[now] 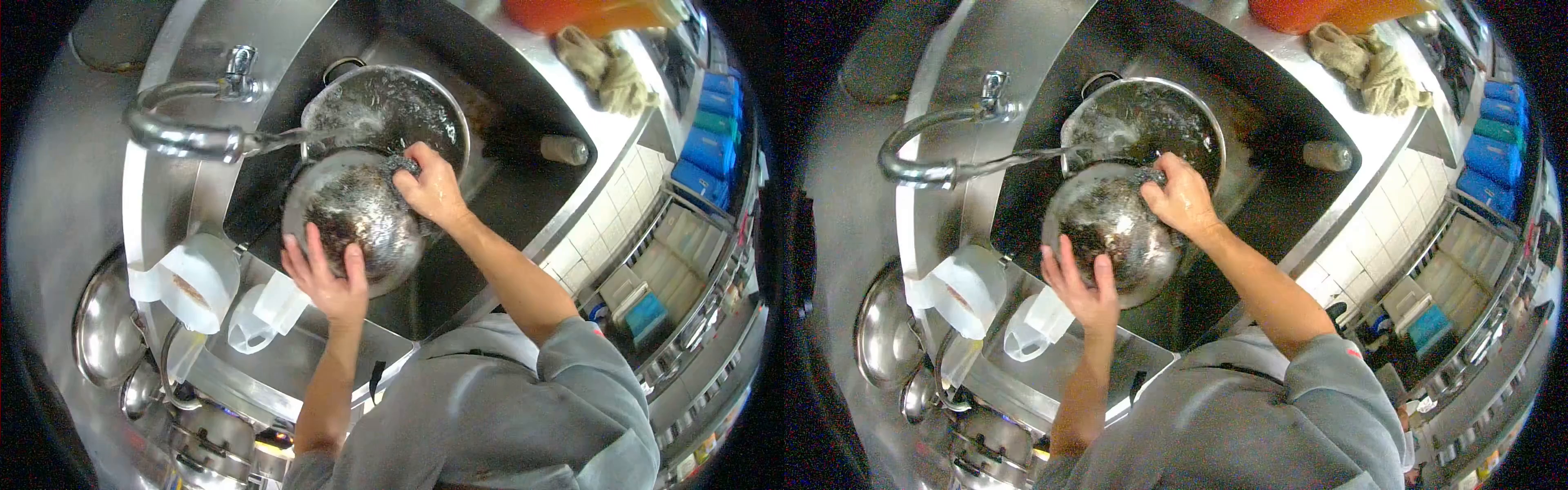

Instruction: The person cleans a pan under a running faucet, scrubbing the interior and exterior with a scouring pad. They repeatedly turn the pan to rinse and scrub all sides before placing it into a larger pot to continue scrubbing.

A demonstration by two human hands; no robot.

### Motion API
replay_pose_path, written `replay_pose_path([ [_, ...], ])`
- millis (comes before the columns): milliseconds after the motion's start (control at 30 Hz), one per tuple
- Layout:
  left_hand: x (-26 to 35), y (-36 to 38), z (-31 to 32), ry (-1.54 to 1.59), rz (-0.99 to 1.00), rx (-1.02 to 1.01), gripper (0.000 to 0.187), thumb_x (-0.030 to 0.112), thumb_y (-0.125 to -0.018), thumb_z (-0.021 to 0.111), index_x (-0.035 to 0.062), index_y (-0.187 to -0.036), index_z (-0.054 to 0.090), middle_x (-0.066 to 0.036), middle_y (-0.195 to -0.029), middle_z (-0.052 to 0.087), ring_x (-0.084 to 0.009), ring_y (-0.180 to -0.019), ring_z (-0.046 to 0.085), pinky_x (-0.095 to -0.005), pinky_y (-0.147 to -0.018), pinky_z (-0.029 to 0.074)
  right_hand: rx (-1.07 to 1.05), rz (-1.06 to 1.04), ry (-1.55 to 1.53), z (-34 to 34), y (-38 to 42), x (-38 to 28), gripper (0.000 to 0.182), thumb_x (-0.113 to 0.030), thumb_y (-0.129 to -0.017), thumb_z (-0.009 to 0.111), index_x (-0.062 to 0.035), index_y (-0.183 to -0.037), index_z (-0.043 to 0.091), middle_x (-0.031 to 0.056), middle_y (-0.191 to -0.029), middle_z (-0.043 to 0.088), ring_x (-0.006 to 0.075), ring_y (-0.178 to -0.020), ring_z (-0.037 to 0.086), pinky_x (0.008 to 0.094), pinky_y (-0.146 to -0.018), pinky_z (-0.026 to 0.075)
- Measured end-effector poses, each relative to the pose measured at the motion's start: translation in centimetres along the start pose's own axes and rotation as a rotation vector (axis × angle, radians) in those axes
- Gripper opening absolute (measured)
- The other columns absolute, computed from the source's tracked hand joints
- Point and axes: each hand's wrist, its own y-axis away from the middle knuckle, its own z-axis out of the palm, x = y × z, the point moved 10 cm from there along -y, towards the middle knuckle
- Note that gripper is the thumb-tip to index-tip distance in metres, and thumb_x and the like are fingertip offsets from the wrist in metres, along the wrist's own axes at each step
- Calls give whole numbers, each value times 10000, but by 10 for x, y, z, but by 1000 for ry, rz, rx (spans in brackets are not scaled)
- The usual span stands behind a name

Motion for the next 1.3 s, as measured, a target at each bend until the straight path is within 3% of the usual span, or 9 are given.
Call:
replay_pose_path([
  [100, 22, 19, 1, -83, 108, -189, 655, 396, -954, 666, 107, -1520, 509, -309, -1585, 319, -544, -1446, 291, -662, -1170, 243, 20, -45, 66, -20, 3, -4, 351, -231, -799, 668, 14, -1044, 615, 279, -1020, 665, 473, -986, 644, 506, -875, 525],
  [300, 18, 9, 13, -78, 239, -158, 688, 506, -927, 619, 141, -1504, 537, -280, -1564, 364, -549, -1412, 348, -712, -1127, 272, -14, -163, 42, -33, 77, -33, 291, -201, -772, 679, -6, -967, 587, 236, -911, 621, 449, -880, 633, 488, -798, 528],
  [500, 25, -2, 9, -38, 253, -139, 670, 381, -885, 705, 77, -1468, 576, -298, -1548, 399, -526, -1371, 406, -596, -1150, 330, 24, -340, 38, -24, 87, -39, 225, -138, -747, 678, -32, -912, 567, 195, -838, 583, 437, -794, 615, 485, -731, 526],
  [633, 26, 3, 10, -54, 263, -122, 678, 366, -874, 720, 95, -1478, 571, -309, -1548, 393, -535, -1365, 406, -600, -1149, 332, -11, -90, 176, 3, -34, -2, 364, -262, -802, 644, 13, -1039, 654, 279, -966, 685, 484, -913, 662, 541, -819, 537],
  [700, 26, -5, 14, -32, 250, -123, 678, 363, -871, 725, 101, -1477, 573, -314, -1546, 392, -538, -1364, 405, -599, -1149, 333, 78, -189, 85, -8, -4, -20, 335, -252, -802, 642, 10, -1012, 647, 273, -933, 677, 483, -890, 657, 525, -820, 536],
  [833, 23, -10, 10, -26, 217, -139, 670, 381, -856, 739, 115, -1455, 599, -327, -1529, 405, -546, -1355, 410, -608, -1136, 342, -1, -110, 14, -34, 100, -4, 286, -209, -750, 670, -1, -932, 594, 253, -884, 633, 464, -871, 647, 494, -803, 532],
  [933, 25, -13, 12, -52, 231, -149, 681, 388, -835, 757, 112, -1440, 611, -320, -1519, 421, -544, -1344, 424, -616, -1125, 352, 8, -69, 36, -26, 72, -4, 291, -223, -774, 650, 17, -934, 620, 277, -861, 645, 479, -851, 656, 500, -787, 537],
  [1033, 19, -13, 14, -43, 243, -83, 695, 459, -811, 753, 162, -1427, 628, -273, -1523, 426, -525, -1334, 435, -654, -1086, 365, -31, -67, 132, 5, -31, -5, 340, -248, -792, 634, 41, -971, 645, 315, -882, 669, 506, -865, 667, 527, -793, 536],
  [1300, 20, -20, 14, -44, 229, -116, 708, 442, -796, 773, 166, -1431, 625, -278, -1528, 420, -535, -1328, 437, -648, -1097, 365, 0, 70, -7, -30, 66, 18, 374, -237, -764, 629, 51, -1002, 642, 310, -890, 677, 479, -861, 694, 507, -813, 549],
])
